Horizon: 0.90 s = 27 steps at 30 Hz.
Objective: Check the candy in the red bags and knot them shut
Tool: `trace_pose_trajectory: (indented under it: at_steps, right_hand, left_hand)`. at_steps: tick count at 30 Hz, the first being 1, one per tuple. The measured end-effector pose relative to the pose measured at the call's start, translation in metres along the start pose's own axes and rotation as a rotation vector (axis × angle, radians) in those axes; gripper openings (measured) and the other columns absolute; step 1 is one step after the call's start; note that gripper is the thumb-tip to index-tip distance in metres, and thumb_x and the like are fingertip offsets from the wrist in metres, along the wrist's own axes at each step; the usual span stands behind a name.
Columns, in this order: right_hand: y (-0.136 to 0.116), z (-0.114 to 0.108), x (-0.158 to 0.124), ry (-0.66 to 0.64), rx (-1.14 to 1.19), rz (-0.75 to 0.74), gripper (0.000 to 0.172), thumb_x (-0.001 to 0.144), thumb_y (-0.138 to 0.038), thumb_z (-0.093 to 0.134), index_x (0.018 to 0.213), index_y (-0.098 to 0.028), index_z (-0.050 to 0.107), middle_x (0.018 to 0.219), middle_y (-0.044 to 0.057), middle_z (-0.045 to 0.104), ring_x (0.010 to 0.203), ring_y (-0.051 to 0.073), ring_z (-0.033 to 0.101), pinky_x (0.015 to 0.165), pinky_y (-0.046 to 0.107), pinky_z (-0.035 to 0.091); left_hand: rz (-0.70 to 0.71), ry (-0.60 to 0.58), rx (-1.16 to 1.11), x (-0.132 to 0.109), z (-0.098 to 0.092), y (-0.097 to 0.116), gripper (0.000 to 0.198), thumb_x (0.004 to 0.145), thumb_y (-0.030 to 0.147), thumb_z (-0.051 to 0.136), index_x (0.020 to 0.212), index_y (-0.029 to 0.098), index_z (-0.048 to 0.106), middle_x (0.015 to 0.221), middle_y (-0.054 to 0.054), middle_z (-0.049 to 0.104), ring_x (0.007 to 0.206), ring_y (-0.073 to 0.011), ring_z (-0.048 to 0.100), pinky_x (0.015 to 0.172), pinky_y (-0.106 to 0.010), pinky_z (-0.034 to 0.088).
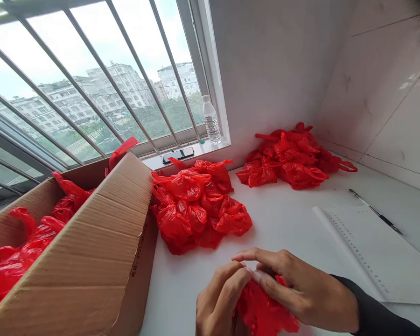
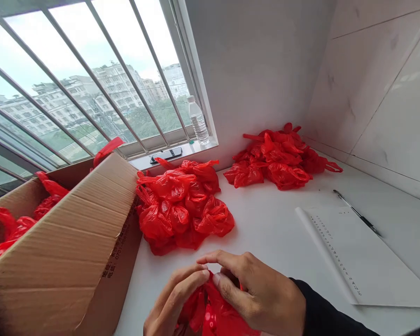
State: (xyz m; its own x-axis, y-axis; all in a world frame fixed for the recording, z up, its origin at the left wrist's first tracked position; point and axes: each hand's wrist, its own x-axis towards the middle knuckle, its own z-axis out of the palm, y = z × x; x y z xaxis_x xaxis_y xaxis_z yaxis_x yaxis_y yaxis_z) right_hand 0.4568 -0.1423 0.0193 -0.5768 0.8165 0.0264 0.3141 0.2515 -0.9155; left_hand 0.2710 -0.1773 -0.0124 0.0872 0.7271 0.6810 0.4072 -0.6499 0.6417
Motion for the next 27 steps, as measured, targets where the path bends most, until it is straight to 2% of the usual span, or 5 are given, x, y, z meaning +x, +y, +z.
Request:
trace_pose_trajectory:
  at_steps: [3,7,16,22,27]
  right_hand:
    - [0.002,-0.004,0.004,-0.072,0.07,-0.048,0.029,0.103,-0.025,0.05,0.129,-0.025,0.063,0.091,-0.002,0.073,0.074,0.014,0.063,0.071,0.025,0.049]
    - [0.002,-0.004,0.003,0.052,0.002,-0.113,0.012,0.099,-0.019,0.058,0.105,-0.023,0.067,0.096,-0.003,0.071,0.084,0.012,0.063,0.078,0.023,0.046]
    - [0.035,-0.017,-0.025,0.195,-0.226,-0.045,0.019,0.105,-0.034,0.053,0.1,-0.027,0.07,0.096,0.0,0.067,0.092,0.016,0.062,0.081,0.029,0.047]
    - [0.071,-0.021,-0.048,0.136,-0.269,0.246,0.029,0.104,-0.045,0.05,0.094,-0.028,0.07,0.108,0.005,0.069,0.102,0.021,0.065,0.076,0.031,0.054]
    - [0.069,0.007,-0.041,0.089,-0.172,0.193,0.027,0.1,-0.047,0.053,0.097,-0.025,0.068,0.141,0.01,0.057,0.132,0.026,0.056,0.074,0.026,0.061]
  left_hand:
    - [0.085,-0.004,0.063,-0.004,0.001,-0.005,0.036,0.094,0.003,0.058,0.122,0.023,0.068,0.116,-0.007,0.069,0.101,-0.0167,0.07,0.086,-0.023,0.054]
    - [0.115,-0.089,0.21,-0.006,-0.008,-0.011,0.045,0.097,0.007,0.057,0.137,0.025,0.064,0.129,-0.008,0.062,0.107,-0.0151,0.066,0.092,-0.023,0.053]
    - [0.064,-0.221,0.365,-0.047,-0.029,-0.033,0.058,0.101,0.009,0.044,0.158,0.019,0.039,0.151,-0.017,0.055,0.139,-0.029,0.051,0.11,-0.045,0.046]
    - [-0.425,0.063,0.26,-0.098,-0.05,-0.051,0.032,0.1,0.031,0.057,0.126,0.031,0.074,0.107,-0.006,0.078,0.097,-0.0239,0.068,0.087,-0.037,0.051]
    - [-1.004,0.285,-0.243,-0.085,-0.019,-0.031,0.057,0.096,0.059,0.054,0.134,0.018,0.067,0.055,0.001,0.059,0.049,-0.0155,0.049,0.051,-0.028,0.044]
